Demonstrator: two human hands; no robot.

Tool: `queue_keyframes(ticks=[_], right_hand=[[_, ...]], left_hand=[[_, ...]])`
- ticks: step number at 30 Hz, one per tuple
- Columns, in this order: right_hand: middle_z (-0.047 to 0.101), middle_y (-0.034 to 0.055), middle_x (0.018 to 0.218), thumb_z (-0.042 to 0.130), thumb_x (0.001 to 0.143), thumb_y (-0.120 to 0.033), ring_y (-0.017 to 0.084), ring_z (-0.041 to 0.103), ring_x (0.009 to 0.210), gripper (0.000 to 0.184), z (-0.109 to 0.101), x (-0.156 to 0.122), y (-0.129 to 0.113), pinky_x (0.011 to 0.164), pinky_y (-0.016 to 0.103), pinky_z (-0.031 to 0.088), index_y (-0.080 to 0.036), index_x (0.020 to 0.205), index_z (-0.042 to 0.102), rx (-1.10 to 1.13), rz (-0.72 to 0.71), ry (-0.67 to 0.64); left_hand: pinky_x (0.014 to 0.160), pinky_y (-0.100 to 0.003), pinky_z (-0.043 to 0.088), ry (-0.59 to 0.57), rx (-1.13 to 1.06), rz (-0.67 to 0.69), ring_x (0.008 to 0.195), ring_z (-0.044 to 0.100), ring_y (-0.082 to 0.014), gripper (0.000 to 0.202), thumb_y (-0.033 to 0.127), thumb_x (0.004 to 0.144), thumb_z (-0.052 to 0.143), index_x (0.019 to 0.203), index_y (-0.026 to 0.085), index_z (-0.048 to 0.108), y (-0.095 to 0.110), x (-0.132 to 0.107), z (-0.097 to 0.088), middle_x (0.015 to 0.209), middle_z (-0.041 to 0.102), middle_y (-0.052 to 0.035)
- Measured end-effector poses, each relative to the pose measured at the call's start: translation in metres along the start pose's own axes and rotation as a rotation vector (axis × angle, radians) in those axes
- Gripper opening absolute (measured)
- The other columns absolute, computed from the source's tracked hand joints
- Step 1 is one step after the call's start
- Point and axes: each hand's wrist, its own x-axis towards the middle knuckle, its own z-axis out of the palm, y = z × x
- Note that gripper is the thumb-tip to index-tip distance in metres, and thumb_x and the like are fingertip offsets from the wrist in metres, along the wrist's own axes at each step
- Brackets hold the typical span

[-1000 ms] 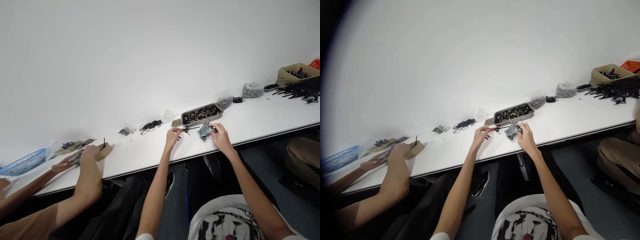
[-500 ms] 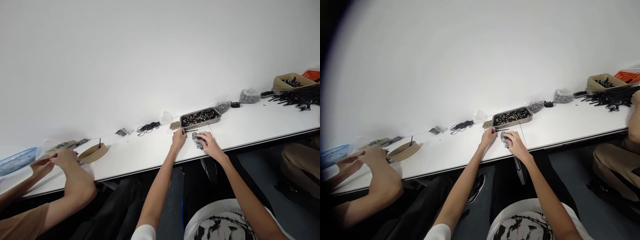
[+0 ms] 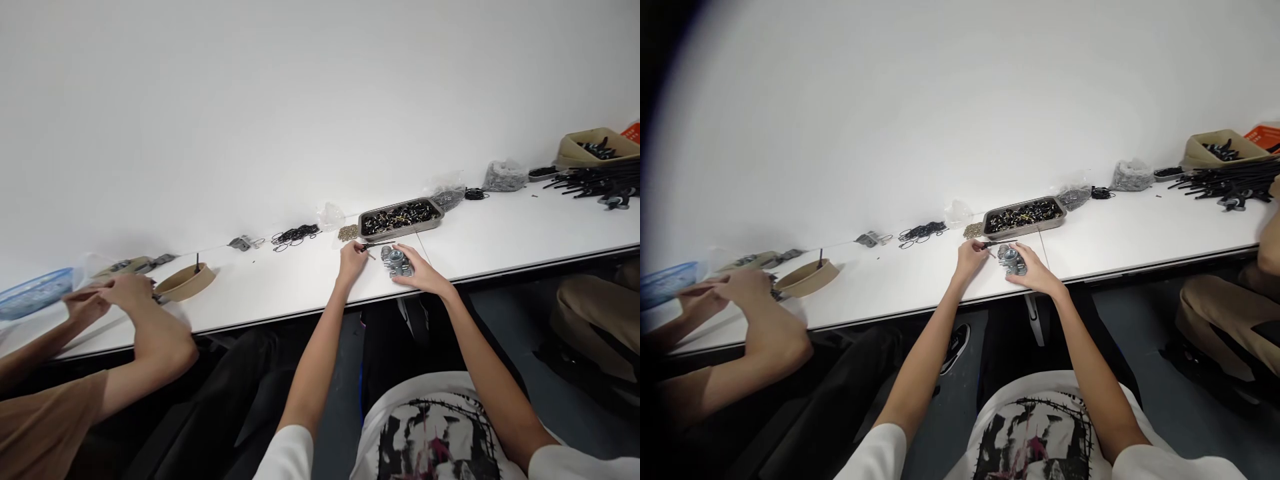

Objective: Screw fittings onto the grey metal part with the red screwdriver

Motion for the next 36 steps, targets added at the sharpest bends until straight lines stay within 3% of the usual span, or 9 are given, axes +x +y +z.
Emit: queue_keyframes(ticks=[6, 9, 14, 25, 36], right_hand=[[0.042, 0.0102, 0.156, 0.080, 0.075, -0.034, 0.030, 0.041, 0.147, 0.085, -0.005, 0.001, 0.000, 0.124, 0.045, 0.035, -0.028, 0.153, 0.046, 0.081, -0.086, -0.041], [0.044, 0.0093, 0.154, 0.081, 0.075, -0.033, 0.030, 0.044, 0.145, 0.082, -0.006, 0.001, 0.002, 0.124, 0.045, 0.036, -0.029, 0.150, 0.049, 0.093, -0.097, -0.029], [0.045, 0.0086, 0.153, 0.082, 0.074, -0.033, 0.029, 0.045, 0.144, 0.080, -0.007, 0.001, 0.003, 0.122, 0.044, 0.038, -0.029, 0.147, 0.051, 0.107, -0.092, -0.026], [0.045, 0.0088, 0.153, 0.082, 0.074, -0.034, 0.029, 0.044, 0.144, 0.079, -0.006, 0.001, 0.000, 0.122, 0.043, 0.038, -0.029, 0.147, 0.052, 0.117, -0.079, -0.021], [0.045, 0.0096, 0.154, 0.082, 0.074, -0.034, 0.029, 0.047, 0.142, 0.084, -0.006, 0.000, 0.000, 0.118, 0.043, 0.043, -0.029, 0.150, 0.048, 0.126, -0.056, -0.016]], left_hand=[[0.066, -0.031, 0.055, 0.103, -0.455, -0.035, 0.067, 0.064, -0.0150, 0.023, 0.029, 0.069, 0.076, 0.087, 0.017, 0.068, 0.020, -0.037, -0.015, 0.086, 0.074, -0.0062], [0.063, -0.028, 0.054, 0.124, -0.549, -0.017, 0.065, 0.064, -0.0135, 0.029, 0.029, 0.067, 0.078, 0.092, 0.018, 0.067, 0.034, -0.053, -0.019, 0.082, 0.073, -0.0039], [0.058, -0.027, 0.052, 0.109, -0.577, -0.037, 0.062, 0.063, -0.0137, 0.027, 0.030, 0.066, 0.079, 0.087, 0.018, 0.067, 0.046, -0.059, -0.019, 0.072, 0.069, -0.0021], [0.052, -0.025, 0.051, 0.105, -0.587, -0.080, 0.056, 0.061, -0.0133, 0.025, 0.030, 0.062, 0.078, 0.080, 0.018, 0.065, 0.047, -0.058, -0.019, 0.059, 0.064, 0.0012], [0.052, -0.026, 0.052, 0.102, -0.551, -0.074, 0.053, 0.061, -0.0133, 0.024, 0.029, 0.066, 0.077, 0.085, 0.019, 0.067, 0.049, -0.060, -0.025, 0.058, 0.065, 0.0017]])
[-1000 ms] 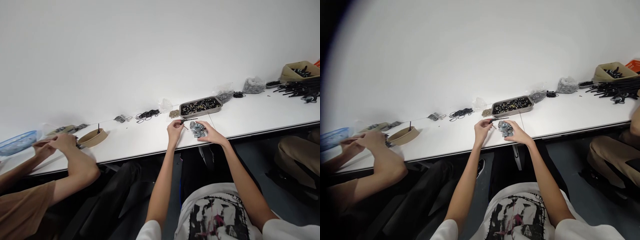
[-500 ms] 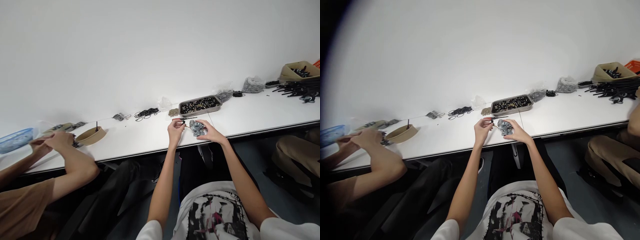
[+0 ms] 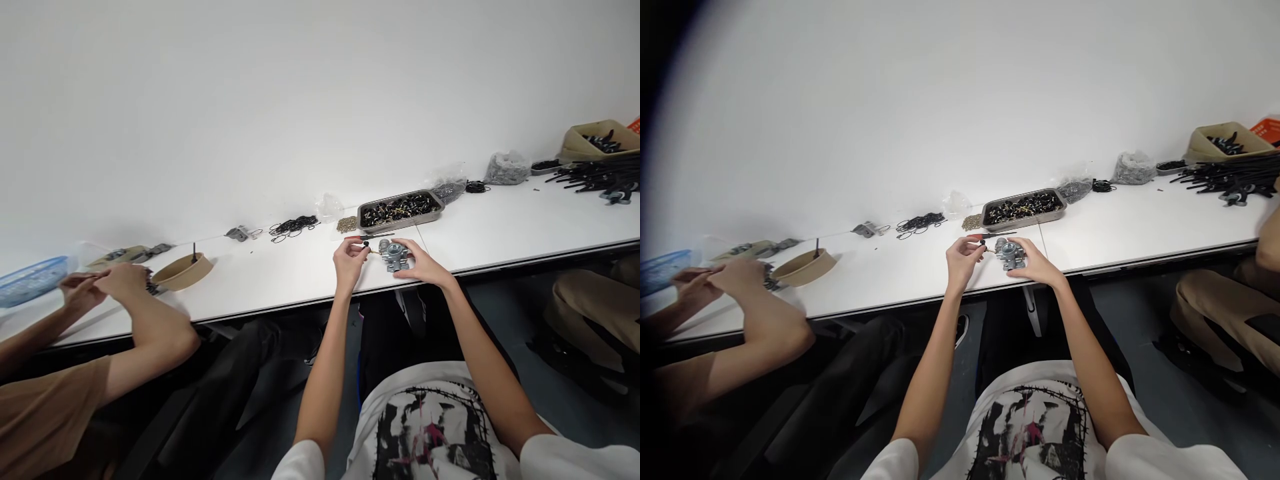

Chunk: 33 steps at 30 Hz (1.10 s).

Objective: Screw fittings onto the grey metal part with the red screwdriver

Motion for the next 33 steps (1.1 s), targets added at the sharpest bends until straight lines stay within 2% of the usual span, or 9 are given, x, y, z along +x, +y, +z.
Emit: queue_keyframes(ticks=[9, 15, 21, 28, 33], right_hand=[[0.043, 0.0102, 0.157, 0.082, 0.073, -0.034, 0.030, 0.046, 0.143, 0.089, 0.001, 0.001, -0.001, 0.118, 0.045, 0.042, -0.029, 0.153, 0.044, 0.022, 0.030, 0.003], [0.042, 0.0101, 0.159, 0.082, 0.072, -0.035, 0.030, 0.044, 0.145, 0.090, 0.001, 0.000, -0.002, 0.119, 0.046, 0.041, -0.029, 0.153, 0.044, 0.027, 0.046, 0.007], [0.044, 0.0099, 0.157, 0.083, 0.072, -0.035, 0.030, 0.047, 0.142, 0.089, 0.001, 0.000, 0.000, 0.119, 0.047, 0.041, -0.030, 0.152, 0.045, 0.011, 0.029, 0.011], [0.045, 0.0101, 0.155, 0.084, 0.072, -0.035, 0.029, 0.050, 0.140, 0.087, 0.001, 0.001, 0.002, 0.119, 0.046, 0.043, -0.029, 0.151, 0.047, 0.028, 0.012, 0.008], [0.046, 0.0099, 0.153, 0.084, 0.071, -0.033, 0.029, 0.049, 0.140, 0.086, 0.002, 0.001, 0.003, 0.120, 0.046, 0.042, -0.028, 0.149, 0.048, 0.032, 0.007, 0.021]], left_hand=[[0.056, -0.026, 0.050, -0.008, 0.080, 0.001, 0.052, 0.061, -0.0134, 0.024, 0.030, 0.067, 0.077, 0.085, 0.019, 0.067, -0.005, -0.007, -0.005, 0.058, 0.063, 0.0027], [0.055, -0.026, 0.050, -0.019, 0.050, -0.066, 0.050, 0.061, -0.0134, 0.026, 0.033, 0.064, 0.077, 0.083, 0.019, 0.065, -0.005, -0.019, -0.007, 0.056, 0.063, 0.0032], [0.055, -0.026, 0.048, -0.014, 0.046, -0.059, 0.050, 0.060, -0.0132, 0.027, 0.033, 0.064, 0.078, 0.083, 0.019, 0.065, -0.004, -0.020, -0.007, 0.055, 0.062, 0.0039], [0.054, -0.027, 0.046, 0.050, 0.102, -0.008, 0.047, 0.056, -0.0130, 0.023, 0.033, 0.068, 0.078, 0.084, 0.021, 0.066, 0.001, -0.014, -0.006, 0.054, 0.060, 0.0054], [0.062, -0.027, 0.044, 0.194, 0.205, -0.009, 0.052, 0.052, -0.0130, 0.012, 0.026, 0.074, 0.075, 0.079, 0.021, 0.065, 0.004, -0.015, 0.009, 0.053, 0.052, 0.0070]])
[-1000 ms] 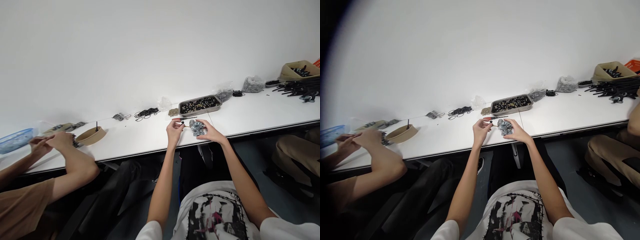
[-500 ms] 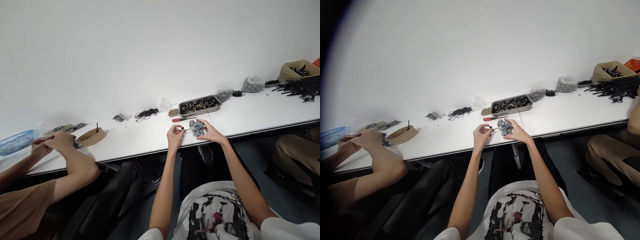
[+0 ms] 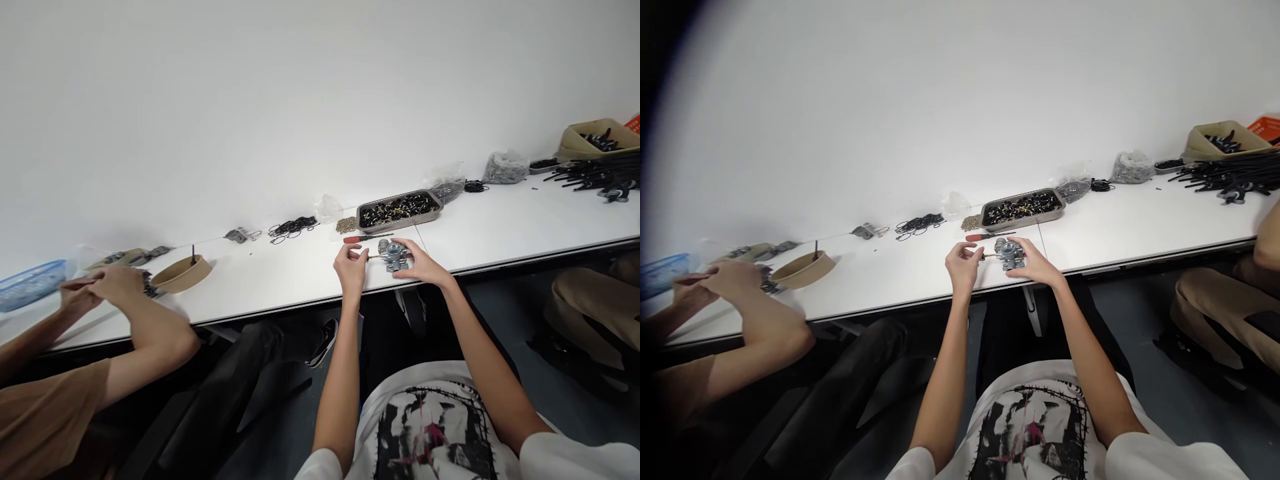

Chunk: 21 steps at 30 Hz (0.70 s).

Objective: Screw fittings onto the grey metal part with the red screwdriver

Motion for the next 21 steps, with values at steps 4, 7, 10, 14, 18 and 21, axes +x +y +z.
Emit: queue_keyframes(ticks=[4, 7, 10, 14, 18, 21], right_hand=[[0.047, 0.0094, 0.153, 0.083, 0.071, -0.032, 0.029, 0.050, 0.139, 0.084, 0.000, 0.000, 0.000, 0.118, 0.046, 0.044, -0.029, 0.148, 0.049, 0.019, 0.012, 0.035], [0.048, 0.0098, 0.153, 0.083, 0.072, -0.033, 0.030, 0.053, 0.136, 0.082, 0.001, 0.000, -0.001, 0.115, 0.047, 0.046, -0.029, 0.147, 0.050, 0.022, 0.017, 0.064], [0.049, 0.0101, 0.151, 0.083, 0.071, -0.031, 0.030, 0.053, 0.136, 0.083, 0.004, 0.000, -0.001, 0.116, 0.048, 0.046, -0.028, 0.146, 0.049, -0.006, -0.008, 0.079], [0.050, 0.0109, 0.147, 0.082, 0.072, -0.030, 0.030, 0.049, 0.139, 0.078, 0.008, 0.000, -0.001, 0.119, 0.048, 0.043, -0.026, 0.143, 0.049, -0.045, -0.077, 0.115], [0.049, 0.0113, 0.144, 0.078, 0.071, -0.023, 0.029, 0.049, 0.138, 0.077, 0.007, -0.001, -0.003, 0.119, 0.047, 0.042, -0.025, 0.142, 0.047, -0.078, -0.114, 0.162], [0.048, 0.0097, 0.146, 0.071, 0.069, -0.013, 0.028, 0.046, 0.142, 0.078, 0.008, -0.002, -0.003, 0.123, 0.047, 0.037, -0.028, 0.142, 0.046, -0.131, -0.167, 0.165]], left_hand=[[0.069, -0.030, 0.044, 0.107, 0.077, 0.031, 0.058, 0.051, -0.0150, 0.011, 0.022, 0.079, 0.072, 0.074, 0.023, 0.062, 0.007, -0.006, 0.013, 0.057, 0.050, 0.0054], [0.073, -0.032, 0.045, 0.150, 0.107, 0.080, 0.064, 0.053, -0.0170, 0.014, 0.021, 0.082, 0.070, 0.072, 0.024, 0.059, 0.011, -0.008, 0.020, 0.067, 0.058, 0.0016], [0.073, -0.032, 0.045, 0.093, 0.099, 0.063, 0.065, 0.054, -0.0180, 0.011, 0.020, 0.084, 0.067, 0.075, 0.024, 0.060, 0.015, -0.015, 0.029, 0.068, 0.059, 0.0005], [0.078, -0.032, 0.049, 0.003, 0.049, 0.084, 0.076, 0.062, -0.0191, 0.009, 0.022, 0.090, 0.059, 0.083, 0.022, 0.065, 0.020, -0.032, 0.041, 0.081, 0.068, -0.0037], [0.071, -0.031, 0.053, -0.051, -0.181, -0.001, 0.062, 0.063, -0.0145, 0.012, 0.026, 0.090, 0.058, 0.092, 0.019, 0.068, 0.016, -0.046, 0.039, 0.085, 0.071, -0.0039], [0.067, -0.031, 0.055, -0.063, -0.361, -0.082, 0.059, 0.066, -0.0139, 0.018, 0.029, 0.081, 0.069, 0.093, 0.017, 0.069, 0.004, -0.046, 0.030, 0.082, 0.071, -0.0032]])
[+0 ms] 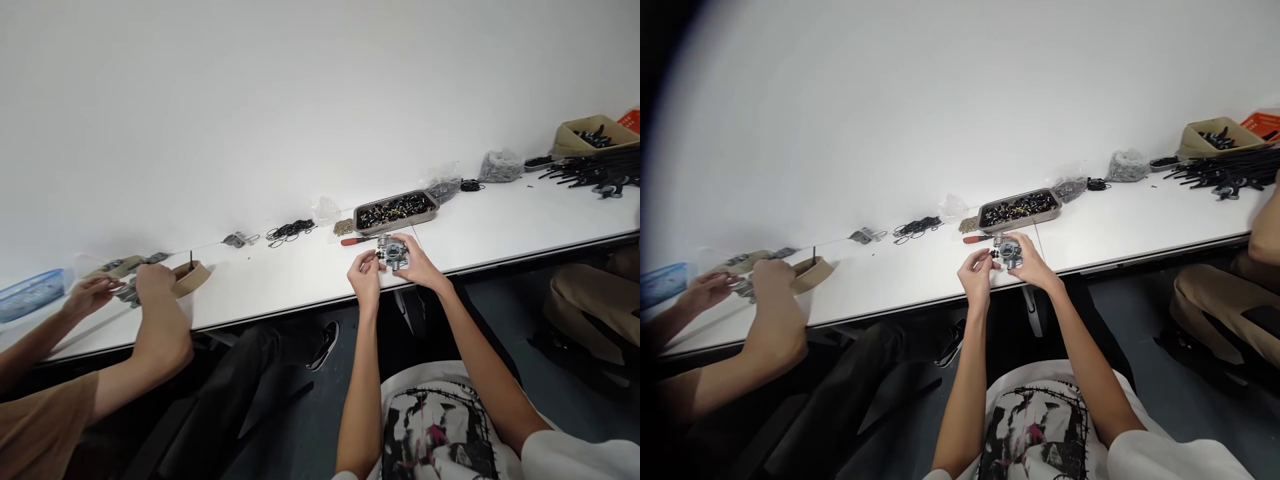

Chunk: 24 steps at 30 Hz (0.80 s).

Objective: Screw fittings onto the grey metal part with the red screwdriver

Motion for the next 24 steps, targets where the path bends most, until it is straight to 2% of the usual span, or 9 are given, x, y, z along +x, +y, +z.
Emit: queue_keyframes(ticks=[5, 10, 14, 19, 24], right_hand=[[0.045, 0.0072, 0.151, 0.065, 0.069, -0.008, 0.026, 0.040, 0.148, 0.081, 0.002, 0.000, 0.000, 0.127, 0.046, 0.030, -0.031, 0.144, 0.044, -0.019, -0.062, -0.051], [0.044, 0.0079, 0.153, 0.061, 0.068, -0.006, 0.025, 0.037, 0.150, 0.075, 0.000, 0.002, -0.004, 0.128, 0.046, 0.028, -0.029, 0.138, 0.048, -0.003, -0.064, -0.079], [0.044, 0.0092, 0.152, 0.060, 0.069, -0.006, 0.026, 0.040, 0.148, 0.072, 0.001, 0.001, -0.004, 0.126, 0.047, 0.031, -0.027, 0.136, 0.049, 0.003, -0.082, -0.080], [0.044, 0.0092, 0.152, 0.060, 0.070, -0.006, 0.025, 0.039, 0.148, 0.071, 0.003, 0.001, 0.000, 0.126, 0.047, 0.031, -0.027, 0.136, 0.050, 0.008, -0.106, -0.077], [0.040, 0.0080, 0.157, 0.062, 0.070, -0.003, 0.025, 0.034, 0.152, 0.070, 0.005, 0.000, 0.001, 0.129, 0.048, 0.027, -0.029, 0.134, 0.052, -0.014, -0.068, -0.091]], left_hand=[[0.074, -0.034, 0.058, -0.029, -0.125, -0.072, 0.066, 0.072, -0.0170, 0.035, 0.036, 0.067, 0.082, 0.093, 0.014, 0.073, -0.013, 0.007, -0.018, 0.079, 0.072, -0.0042], [0.075, -0.037, 0.060, -0.050, -0.200, -0.128, 0.063, 0.071, -0.0178, 0.038, 0.038, 0.059, 0.089, 0.085, 0.013, 0.076, -0.015, 0.013, -0.022, 0.070, 0.074, -0.0050], [0.075, -0.037, 0.060, -0.043, -0.264, -0.212, 0.061, 0.070, -0.0181, 0.042, 0.038, 0.053, 0.093, 0.080, 0.011, 0.078, -0.014, 0.016, -0.023, 0.064, 0.074, -0.0062], [0.073, -0.036, 0.059, -0.054, -0.325, -0.252, 0.060, 0.070, -0.0181, 0.043, 0.039, 0.050, 0.094, 0.078, 0.010, 0.078, -0.013, 0.016, -0.024, 0.063, 0.074, -0.0066], [0.063, -0.032, 0.056, 0.016, -0.293, -0.232, 0.052, 0.066, -0.0161, 0.035, 0.035, 0.052, 0.091, 0.072, 0.011, 0.075, -0.014, 0.016, -0.021, 0.057, 0.071, -0.0037]])
